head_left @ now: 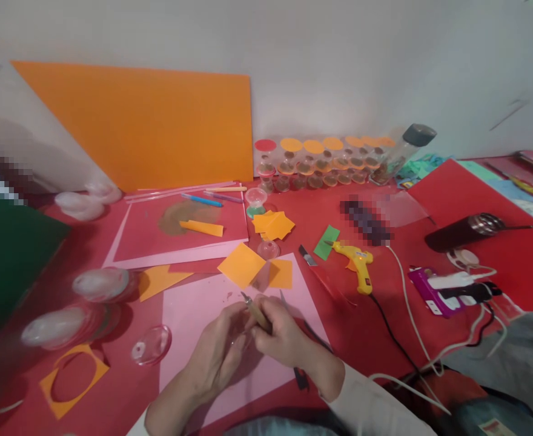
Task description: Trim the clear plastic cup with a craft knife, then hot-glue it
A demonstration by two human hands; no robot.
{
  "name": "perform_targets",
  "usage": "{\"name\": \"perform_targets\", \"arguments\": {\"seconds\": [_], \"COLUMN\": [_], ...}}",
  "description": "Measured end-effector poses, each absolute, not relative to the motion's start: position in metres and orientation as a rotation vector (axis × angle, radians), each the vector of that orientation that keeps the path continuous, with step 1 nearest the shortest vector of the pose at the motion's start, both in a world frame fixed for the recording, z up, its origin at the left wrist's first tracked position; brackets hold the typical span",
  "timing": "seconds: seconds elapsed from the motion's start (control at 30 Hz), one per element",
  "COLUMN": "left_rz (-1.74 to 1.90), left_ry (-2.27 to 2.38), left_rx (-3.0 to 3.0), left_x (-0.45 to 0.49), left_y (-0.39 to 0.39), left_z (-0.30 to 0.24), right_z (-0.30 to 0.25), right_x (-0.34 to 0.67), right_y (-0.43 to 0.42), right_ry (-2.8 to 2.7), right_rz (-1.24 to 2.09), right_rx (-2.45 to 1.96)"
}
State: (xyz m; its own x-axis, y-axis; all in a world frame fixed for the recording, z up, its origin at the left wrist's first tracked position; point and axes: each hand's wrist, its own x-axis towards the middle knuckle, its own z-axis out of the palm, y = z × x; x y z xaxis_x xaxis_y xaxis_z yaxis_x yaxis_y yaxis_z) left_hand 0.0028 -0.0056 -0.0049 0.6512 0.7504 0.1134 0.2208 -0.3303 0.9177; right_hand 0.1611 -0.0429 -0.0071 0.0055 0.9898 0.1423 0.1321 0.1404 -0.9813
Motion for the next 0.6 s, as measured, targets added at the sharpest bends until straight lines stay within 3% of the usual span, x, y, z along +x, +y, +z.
{"name": "perform_targets", "arguments": {"seconds": [0.6], "left_rz": [0.759], "left_ry": [0.691], "left_rx": [1.959], "left_x": [0.0033], "left_y": [-0.0046], "left_z": [-0.0087], "right_z": [-0.0082], "right_x": [0.1629], "right_y": [-0.0468], "right_ry": [-1.254], "right_rz": [1.192], "right_rx": [-1.272]}}
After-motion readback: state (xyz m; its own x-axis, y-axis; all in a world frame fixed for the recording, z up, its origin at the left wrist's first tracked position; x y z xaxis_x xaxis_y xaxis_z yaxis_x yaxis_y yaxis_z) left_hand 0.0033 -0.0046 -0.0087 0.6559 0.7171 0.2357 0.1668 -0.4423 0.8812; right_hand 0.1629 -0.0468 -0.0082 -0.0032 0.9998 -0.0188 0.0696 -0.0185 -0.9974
